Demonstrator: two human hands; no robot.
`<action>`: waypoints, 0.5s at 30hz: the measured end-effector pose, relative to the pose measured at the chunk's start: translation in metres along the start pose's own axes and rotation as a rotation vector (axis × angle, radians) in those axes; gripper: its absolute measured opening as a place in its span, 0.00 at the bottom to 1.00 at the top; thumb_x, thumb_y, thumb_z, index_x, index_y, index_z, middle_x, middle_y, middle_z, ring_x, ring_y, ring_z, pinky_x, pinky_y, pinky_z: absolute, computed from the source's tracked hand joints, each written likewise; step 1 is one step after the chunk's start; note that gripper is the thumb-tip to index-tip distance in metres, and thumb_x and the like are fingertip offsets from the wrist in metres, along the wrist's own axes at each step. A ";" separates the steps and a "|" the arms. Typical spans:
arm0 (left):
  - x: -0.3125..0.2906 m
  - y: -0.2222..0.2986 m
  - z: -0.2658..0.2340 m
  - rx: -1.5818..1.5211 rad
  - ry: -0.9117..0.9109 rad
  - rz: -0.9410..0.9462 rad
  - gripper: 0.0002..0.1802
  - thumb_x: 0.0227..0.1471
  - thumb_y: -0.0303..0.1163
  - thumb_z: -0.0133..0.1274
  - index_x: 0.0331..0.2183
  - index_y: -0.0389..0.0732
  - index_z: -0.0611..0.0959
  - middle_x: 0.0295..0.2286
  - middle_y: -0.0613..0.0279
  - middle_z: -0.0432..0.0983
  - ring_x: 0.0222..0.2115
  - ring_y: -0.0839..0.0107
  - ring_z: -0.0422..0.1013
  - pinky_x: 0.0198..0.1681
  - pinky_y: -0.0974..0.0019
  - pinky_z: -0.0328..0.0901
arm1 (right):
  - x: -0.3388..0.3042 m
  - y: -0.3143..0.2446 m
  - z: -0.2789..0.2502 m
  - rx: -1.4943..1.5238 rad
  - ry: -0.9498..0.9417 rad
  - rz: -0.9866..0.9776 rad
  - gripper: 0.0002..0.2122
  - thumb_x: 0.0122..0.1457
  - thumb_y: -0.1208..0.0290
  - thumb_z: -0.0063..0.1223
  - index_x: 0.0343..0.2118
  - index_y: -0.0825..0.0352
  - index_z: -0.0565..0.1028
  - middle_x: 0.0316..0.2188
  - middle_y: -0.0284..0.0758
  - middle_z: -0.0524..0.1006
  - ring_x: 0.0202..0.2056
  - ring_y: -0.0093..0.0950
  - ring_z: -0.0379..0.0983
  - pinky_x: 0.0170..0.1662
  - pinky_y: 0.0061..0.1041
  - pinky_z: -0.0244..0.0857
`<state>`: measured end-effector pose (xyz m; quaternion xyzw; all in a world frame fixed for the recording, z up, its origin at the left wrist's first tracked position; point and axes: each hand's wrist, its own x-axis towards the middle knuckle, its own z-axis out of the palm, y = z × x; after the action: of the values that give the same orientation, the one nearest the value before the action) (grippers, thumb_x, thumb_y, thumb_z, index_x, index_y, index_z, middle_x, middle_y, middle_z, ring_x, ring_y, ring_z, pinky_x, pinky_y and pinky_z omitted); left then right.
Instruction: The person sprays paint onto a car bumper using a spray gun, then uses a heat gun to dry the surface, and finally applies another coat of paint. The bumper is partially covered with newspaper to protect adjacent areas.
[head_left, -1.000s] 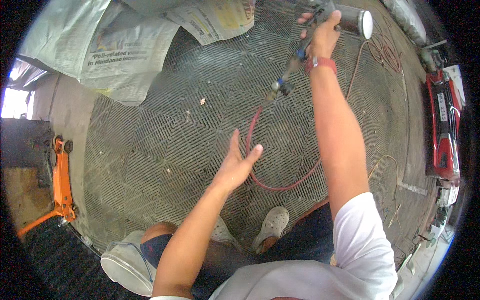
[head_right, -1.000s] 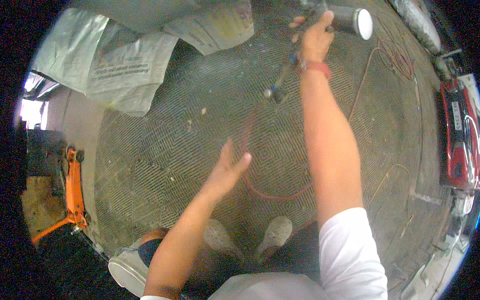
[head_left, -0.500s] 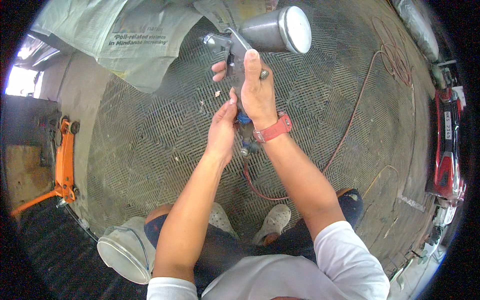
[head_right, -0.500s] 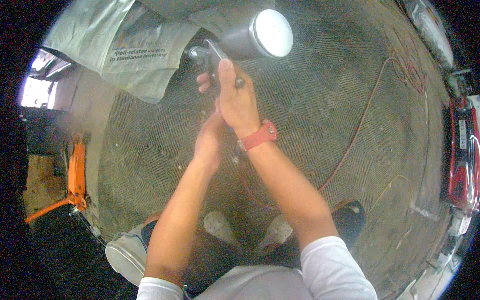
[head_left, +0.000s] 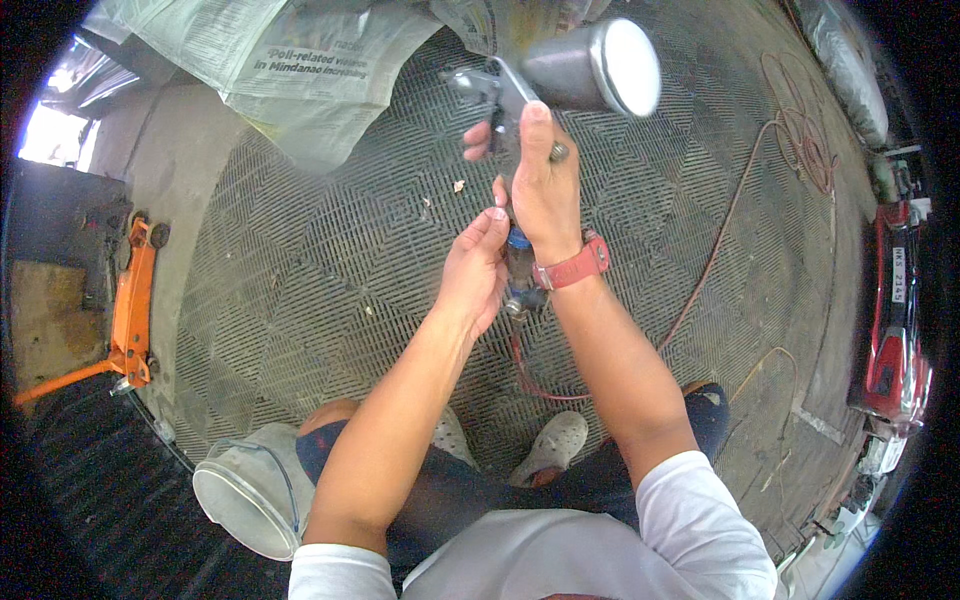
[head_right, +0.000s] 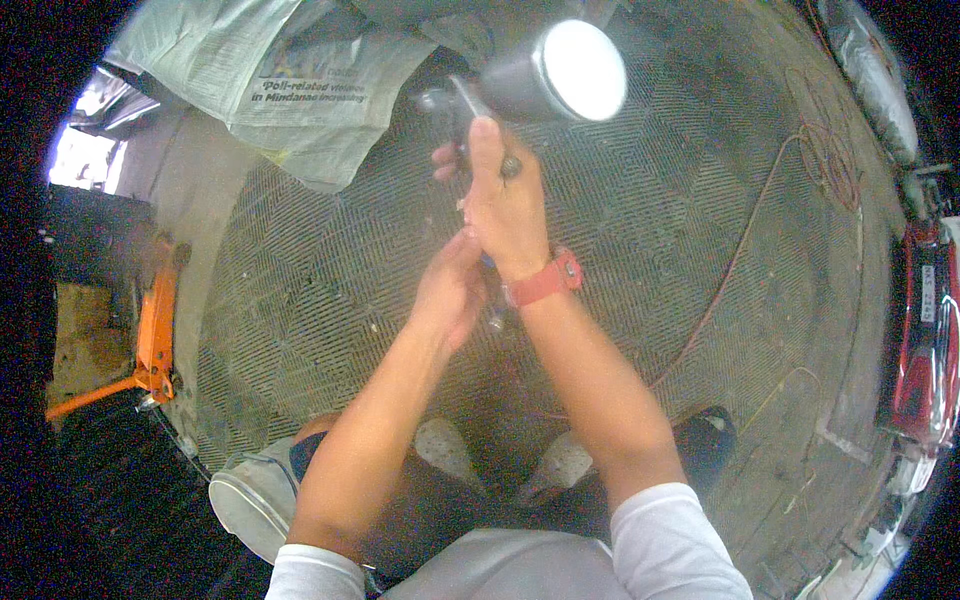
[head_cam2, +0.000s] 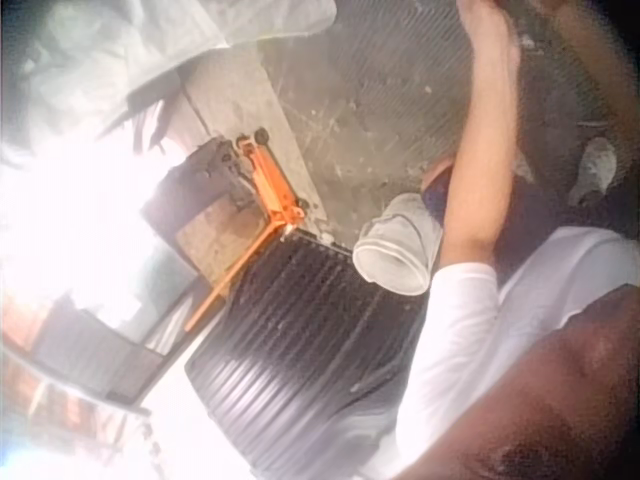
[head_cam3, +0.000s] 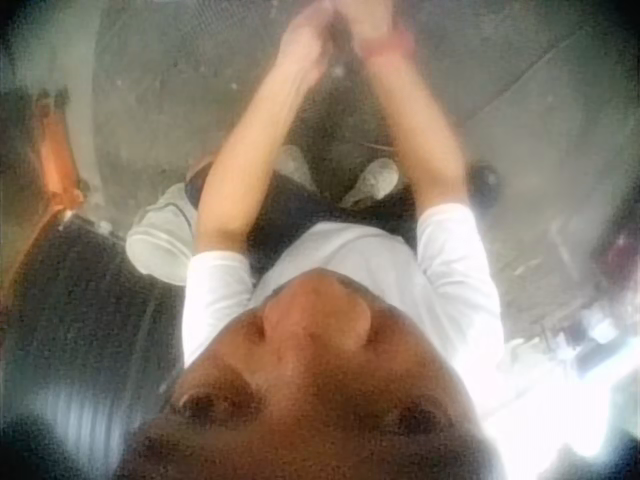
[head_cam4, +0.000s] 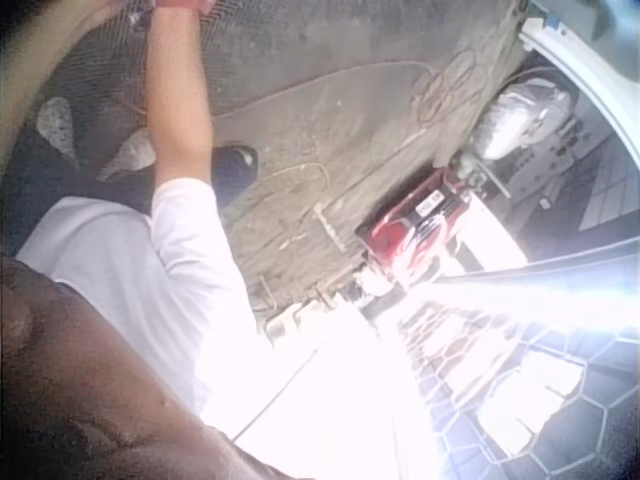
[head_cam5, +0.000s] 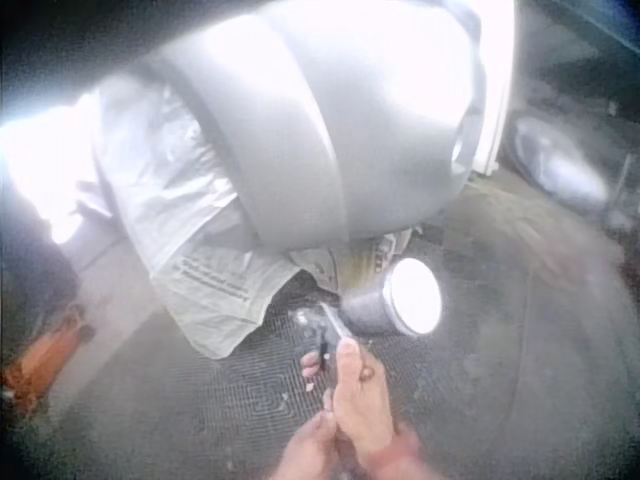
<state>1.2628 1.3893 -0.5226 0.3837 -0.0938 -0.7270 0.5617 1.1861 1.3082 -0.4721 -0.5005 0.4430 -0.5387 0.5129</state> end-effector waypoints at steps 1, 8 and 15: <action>0.001 -0.003 -0.003 -0.012 -0.024 0.016 0.18 0.75 0.41 0.49 0.54 0.39 0.82 0.51 0.63 0.81 0.49 0.72 0.74 0.57 0.62 0.67 | 0.002 -0.002 0.001 0.018 -0.057 0.020 0.28 0.78 0.44 0.39 0.50 0.68 0.81 0.30 0.33 0.83 0.17 0.20 0.69 0.20 0.24 0.62; 0.028 -0.030 0.018 0.123 -0.246 -0.062 0.19 0.76 0.42 0.46 0.53 0.39 0.83 0.48 0.66 0.81 0.47 0.73 0.74 0.56 0.62 0.67 | 0.002 -0.014 -0.042 -0.148 0.150 -0.026 0.31 0.78 0.42 0.32 0.56 0.69 0.77 0.34 0.36 0.82 0.31 0.24 0.79 0.21 0.20 0.66; 0.036 -0.049 0.057 0.264 -0.474 -0.321 0.25 0.73 0.41 0.50 0.61 0.33 0.79 0.59 0.59 0.77 0.60 0.67 0.68 0.68 0.58 0.57 | -0.023 -0.047 -0.079 -0.090 0.591 -0.193 0.28 0.79 0.48 0.32 0.51 0.70 0.77 0.34 0.37 0.83 0.25 0.23 0.76 0.20 0.21 0.66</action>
<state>1.1858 1.3583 -0.5276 0.2829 -0.2538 -0.8571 0.3476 1.1021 1.3325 -0.4356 -0.3841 0.5468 -0.6870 0.2857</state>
